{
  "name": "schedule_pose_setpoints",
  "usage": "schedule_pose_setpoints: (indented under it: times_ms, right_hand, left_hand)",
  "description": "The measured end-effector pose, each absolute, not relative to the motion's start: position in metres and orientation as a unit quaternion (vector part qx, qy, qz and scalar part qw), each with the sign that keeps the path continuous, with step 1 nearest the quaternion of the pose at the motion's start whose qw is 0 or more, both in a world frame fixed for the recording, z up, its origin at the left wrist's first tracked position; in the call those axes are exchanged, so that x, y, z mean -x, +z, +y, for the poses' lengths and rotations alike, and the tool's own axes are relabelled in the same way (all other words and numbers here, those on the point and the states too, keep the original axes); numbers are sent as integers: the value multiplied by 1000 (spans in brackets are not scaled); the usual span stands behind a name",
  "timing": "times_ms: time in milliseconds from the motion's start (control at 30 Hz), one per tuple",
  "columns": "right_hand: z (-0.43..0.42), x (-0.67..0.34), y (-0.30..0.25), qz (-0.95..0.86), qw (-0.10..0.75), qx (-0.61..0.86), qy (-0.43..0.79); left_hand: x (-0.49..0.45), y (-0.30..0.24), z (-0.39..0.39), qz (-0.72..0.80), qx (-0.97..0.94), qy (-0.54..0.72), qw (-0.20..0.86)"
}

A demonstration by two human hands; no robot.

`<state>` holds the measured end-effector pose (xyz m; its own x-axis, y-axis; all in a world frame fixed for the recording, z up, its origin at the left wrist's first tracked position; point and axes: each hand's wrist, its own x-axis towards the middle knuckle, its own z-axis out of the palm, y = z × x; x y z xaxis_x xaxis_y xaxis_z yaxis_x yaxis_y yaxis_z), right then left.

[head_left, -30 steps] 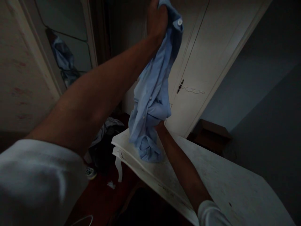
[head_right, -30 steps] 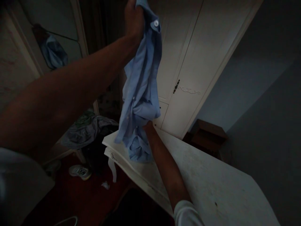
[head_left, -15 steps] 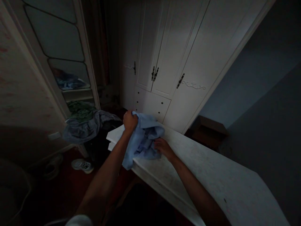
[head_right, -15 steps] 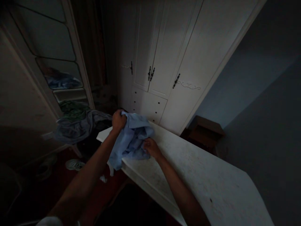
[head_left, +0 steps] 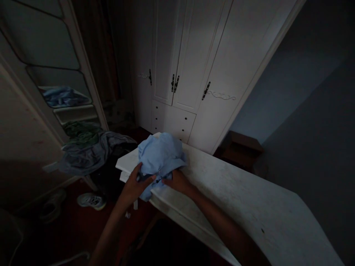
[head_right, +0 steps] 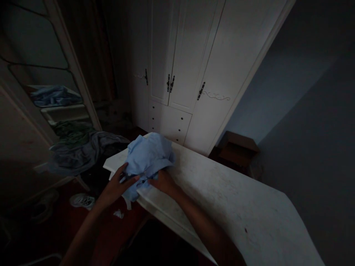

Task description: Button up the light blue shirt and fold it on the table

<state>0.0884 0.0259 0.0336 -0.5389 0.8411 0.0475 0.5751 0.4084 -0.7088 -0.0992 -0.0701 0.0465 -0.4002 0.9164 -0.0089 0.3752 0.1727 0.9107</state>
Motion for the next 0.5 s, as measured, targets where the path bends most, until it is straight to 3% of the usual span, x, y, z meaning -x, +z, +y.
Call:
schedule_pose_setpoints:
  times_ms: [233, 367, 500]
  right_hand:
    - [53, -47, 26, -775, 313, 447, 319]
    - [52, -68, 15, -742, 311, 427, 413]
    - [25, -126, 0, -705, 317, 363, 520]
  left_hand:
    - [93, 37, -2, 696, -454, 503, 236]
    - [95, 26, 3, 690, -446, 531, 208]
    - [83, 12, -40, 673, -449, 566, 158]
